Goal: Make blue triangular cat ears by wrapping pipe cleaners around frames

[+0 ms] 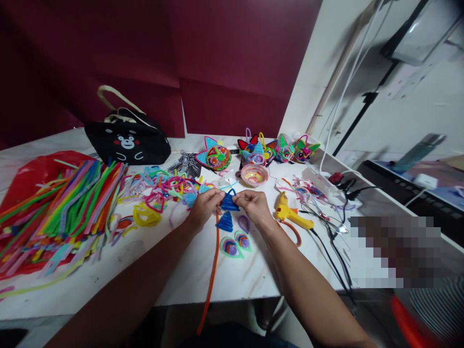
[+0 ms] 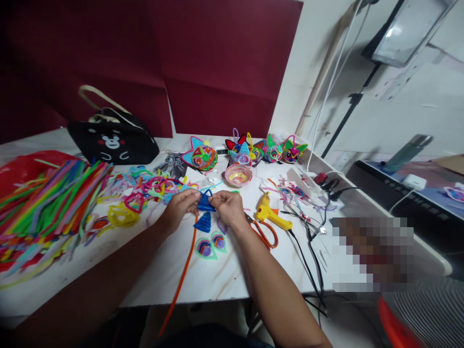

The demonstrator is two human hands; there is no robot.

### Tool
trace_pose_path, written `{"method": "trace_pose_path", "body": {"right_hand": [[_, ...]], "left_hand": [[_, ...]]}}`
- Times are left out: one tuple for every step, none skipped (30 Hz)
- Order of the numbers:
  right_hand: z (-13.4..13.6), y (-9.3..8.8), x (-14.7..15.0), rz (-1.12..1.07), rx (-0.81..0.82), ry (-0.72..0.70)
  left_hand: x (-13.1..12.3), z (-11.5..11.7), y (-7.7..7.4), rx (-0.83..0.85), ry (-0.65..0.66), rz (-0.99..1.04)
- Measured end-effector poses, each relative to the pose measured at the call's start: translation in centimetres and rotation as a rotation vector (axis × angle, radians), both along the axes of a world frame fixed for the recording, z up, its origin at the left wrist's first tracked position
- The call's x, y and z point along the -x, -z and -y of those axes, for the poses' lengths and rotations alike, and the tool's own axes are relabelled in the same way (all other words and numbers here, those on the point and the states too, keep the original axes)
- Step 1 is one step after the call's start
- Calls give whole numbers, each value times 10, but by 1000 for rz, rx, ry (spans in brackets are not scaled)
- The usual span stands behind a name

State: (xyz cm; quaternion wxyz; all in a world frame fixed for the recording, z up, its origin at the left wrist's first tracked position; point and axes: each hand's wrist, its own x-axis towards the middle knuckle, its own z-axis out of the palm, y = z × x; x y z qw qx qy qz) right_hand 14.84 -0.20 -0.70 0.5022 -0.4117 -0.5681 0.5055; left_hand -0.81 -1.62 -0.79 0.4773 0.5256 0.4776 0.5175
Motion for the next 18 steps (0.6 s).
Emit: {"method": "trace_pose_path", "body": {"right_hand": [[0, 0, 0, -7, 10, -11], [0, 1, 0, -12, 16, -22], [0, 1, 0, -18, 22, -30], [0, 1, 1, -23, 28, -36], [0, 1, 1, -26, 32, -39], [0, 1, 1, -28, 34, -39], [0, 1, 1, -29, 37, -38], [0, 1, 1, -29, 38, -37], [0, 1, 1, -28, 39, -35], [0, 0, 2, -27, 40, -34], [0, 0, 2, -27, 42, -32], [0, 0, 2, -28, 43, -30], [0, 0, 2, -29, 44, -28], [0, 0, 2, -29, 42, -26], [0, 0, 1, -29, 40, -25], [0, 0, 1, -28, 37, -25], [0, 0, 1, -24, 34, -25], [-1, 0, 1, -21, 32, -27]], "left_hand": [[0, 0, 0, -3, -9, 0], [0, 0, -1, -6, -19, 0], [-1, 1, -1, -12, -27, 2], [-1, 1, -1, -19, -31, 3], [-1, 1, -2, -25, -33, 4], [-2, 2, -2, -29, -34, 4], [-2, 2, -2, -34, -37, 4], [-2, 2, -3, -39, -42, 3], [-2, 2, -3, -43, -48, 2], [-2, 2, -3, -45, -53, 1], [-2, 2, -3, -45, -55, -1], [-2, 2, -3, -47, -55, -7], [-1, 1, -3, -52, -53, -19], [-1, 1, -3, -60, -50, -36], [-1, 1, -2, -74, -51, -57], [0, 1, -2, -90, -52, -79], [0, 0, -2, -106, -56, -98], [0, 0, -1, -120, -59, -113]]}}
